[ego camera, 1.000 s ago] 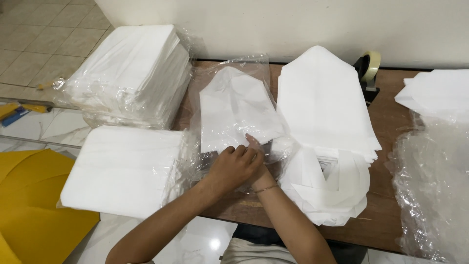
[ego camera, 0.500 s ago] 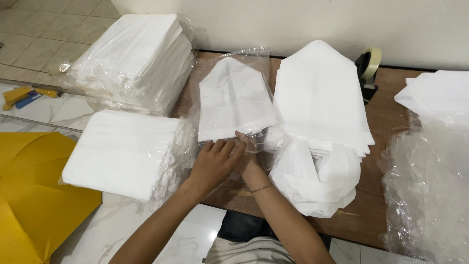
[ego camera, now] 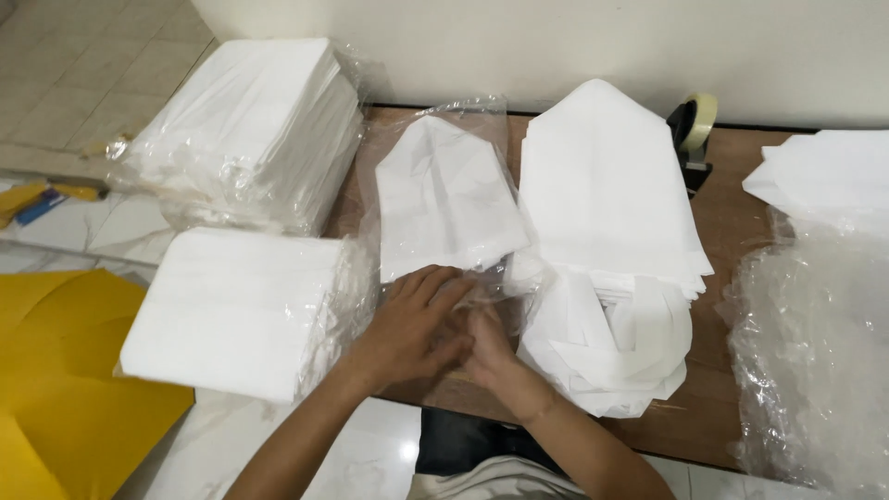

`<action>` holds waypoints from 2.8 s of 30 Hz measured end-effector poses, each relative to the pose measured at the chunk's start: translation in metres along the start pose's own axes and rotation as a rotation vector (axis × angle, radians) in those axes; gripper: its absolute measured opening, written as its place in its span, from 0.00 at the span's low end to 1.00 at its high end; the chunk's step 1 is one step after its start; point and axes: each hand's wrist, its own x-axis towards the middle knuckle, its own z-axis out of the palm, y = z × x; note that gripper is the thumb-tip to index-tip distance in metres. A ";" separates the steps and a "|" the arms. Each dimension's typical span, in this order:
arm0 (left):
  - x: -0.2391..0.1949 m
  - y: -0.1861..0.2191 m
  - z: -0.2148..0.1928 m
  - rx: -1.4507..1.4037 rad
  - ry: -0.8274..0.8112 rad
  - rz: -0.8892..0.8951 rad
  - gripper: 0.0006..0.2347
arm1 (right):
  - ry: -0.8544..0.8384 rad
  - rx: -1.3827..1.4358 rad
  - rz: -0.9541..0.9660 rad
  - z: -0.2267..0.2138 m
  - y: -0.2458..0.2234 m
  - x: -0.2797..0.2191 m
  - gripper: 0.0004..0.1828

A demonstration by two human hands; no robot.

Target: Folding stacks of white plastic bags and placing them into clear plastic packaging bags for distribution.

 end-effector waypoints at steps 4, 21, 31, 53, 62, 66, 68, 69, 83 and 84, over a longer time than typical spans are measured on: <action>0.031 0.006 -0.027 -0.489 0.021 0.092 0.24 | -0.475 -0.456 -0.146 -0.025 -0.024 -0.052 0.15; 0.240 -0.038 0.029 -0.887 -0.122 -0.488 0.27 | 0.702 -1.174 -0.723 -0.133 -0.268 0.050 0.43; 0.263 -0.057 0.049 -0.829 -0.253 -0.591 0.31 | 0.820 -1.292 -0.649 -0.161 -0.290 0.112 0.42; 0.279 -0.058 0.039 -0.992 -0.360 -0.799 0.38 | 0.944 -1.336 -0.864 -0.216 -0.294 0.083 0.32; 0.278 -0.036 0.019 -1.046 -0.504 -0.901 0.44 | 0.520 -1.169 -0.148 -0.135 -0.265 0.049 0.49; 0.275 -0.036 0.037 -1.066 -0.544 -0.924 0.43 | 0.341 -1.088 -0.120 -0.127 -0.251 0.040 0.44; 0.279 -0.047 0.055 -1.093 -0.558 -0.914 0.42 | 0.312 -0.956 -0.104 -0.119 -0.251 0.031 0.43; 0.280 -0.048 0.054 -1.093 -0.559 -0.916 0.42 | 0.312 -0.955 -0.102 -0.119 -0.249 0.028 0.43; 0.282 -0.052 0.057 -0.975 -0.523 -0.966 0.41 | 0.370 -0.676 0.003 -0.141 -0.247 0.035 0.41; 0.283 -0.052 0.057 -0.972 -0.518 -0.966 0.41 | 0.365 -0.676 0.001 -0.142 -0.248 0.038 0.41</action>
